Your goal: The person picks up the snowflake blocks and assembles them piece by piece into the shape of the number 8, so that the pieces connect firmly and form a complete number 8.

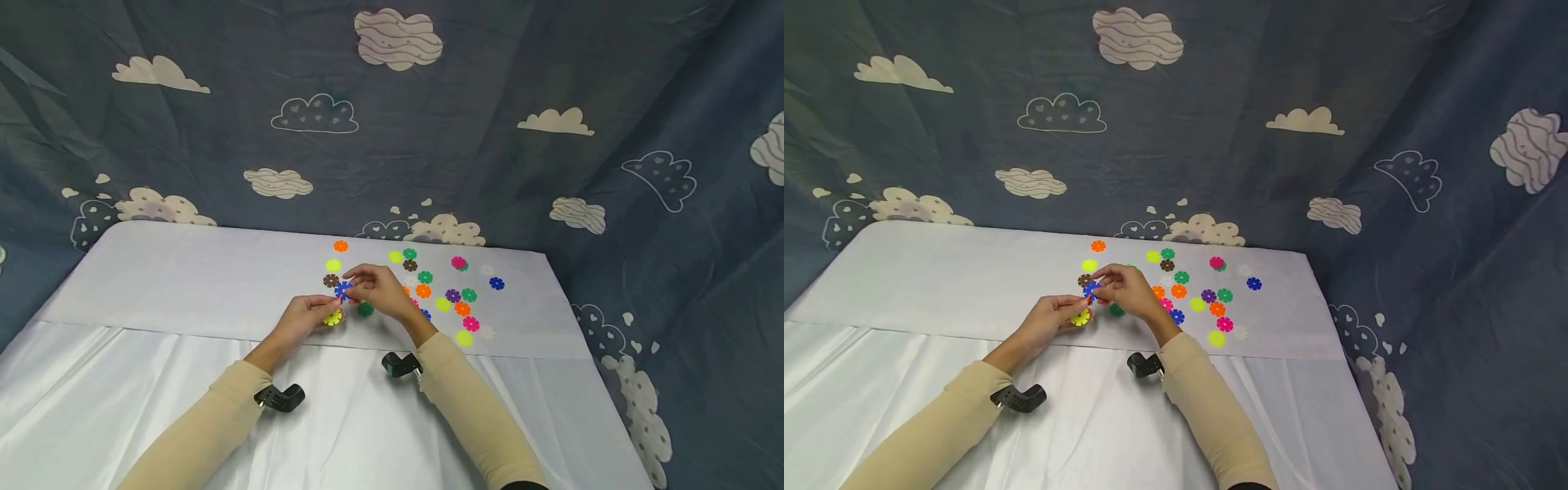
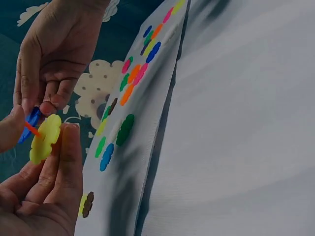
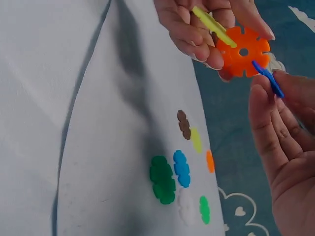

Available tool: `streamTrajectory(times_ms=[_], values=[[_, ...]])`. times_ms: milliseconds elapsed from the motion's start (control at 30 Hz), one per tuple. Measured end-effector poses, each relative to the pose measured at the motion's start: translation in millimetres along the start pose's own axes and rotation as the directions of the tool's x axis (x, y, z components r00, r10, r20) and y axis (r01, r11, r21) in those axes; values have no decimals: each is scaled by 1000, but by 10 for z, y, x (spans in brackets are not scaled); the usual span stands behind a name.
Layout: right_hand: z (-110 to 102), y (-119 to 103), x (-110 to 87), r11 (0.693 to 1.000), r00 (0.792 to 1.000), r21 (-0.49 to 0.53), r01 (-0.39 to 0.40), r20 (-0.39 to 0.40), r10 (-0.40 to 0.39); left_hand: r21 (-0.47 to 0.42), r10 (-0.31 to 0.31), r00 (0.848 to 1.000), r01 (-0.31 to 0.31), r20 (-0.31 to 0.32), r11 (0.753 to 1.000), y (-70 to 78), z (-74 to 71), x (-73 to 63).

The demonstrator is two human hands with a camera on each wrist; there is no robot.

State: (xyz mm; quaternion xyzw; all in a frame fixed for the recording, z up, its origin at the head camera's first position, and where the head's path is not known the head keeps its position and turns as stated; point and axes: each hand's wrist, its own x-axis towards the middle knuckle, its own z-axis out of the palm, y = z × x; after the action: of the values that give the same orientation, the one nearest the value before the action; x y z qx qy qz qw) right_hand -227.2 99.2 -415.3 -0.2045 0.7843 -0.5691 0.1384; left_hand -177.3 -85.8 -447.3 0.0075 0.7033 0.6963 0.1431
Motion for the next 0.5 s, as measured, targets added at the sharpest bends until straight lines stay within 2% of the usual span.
streamTrajectory(times_ms=[67, 133, 300, 500], values=[[-11, 12, -8, 998, 1000, 66, -15, -6, 15, -12, -21, 1000, 21, 5, 1000, 12, 5, 6], [-13, 30, -8, 996, 999, 89, -31, -6, 32, -14, -40, 999, 41, 14, 999, 15, 10, 8], [-11, 81, 0, 995, 999, 95, -37, -11, 39, -44, -51, 999, 52, 17, 998, 16, 15, 5], [-10, 47, -25, 998, 999, 52, -45, 13, 45, -66, -49, 998, 47, -37, 997, 37, 47, 37]])
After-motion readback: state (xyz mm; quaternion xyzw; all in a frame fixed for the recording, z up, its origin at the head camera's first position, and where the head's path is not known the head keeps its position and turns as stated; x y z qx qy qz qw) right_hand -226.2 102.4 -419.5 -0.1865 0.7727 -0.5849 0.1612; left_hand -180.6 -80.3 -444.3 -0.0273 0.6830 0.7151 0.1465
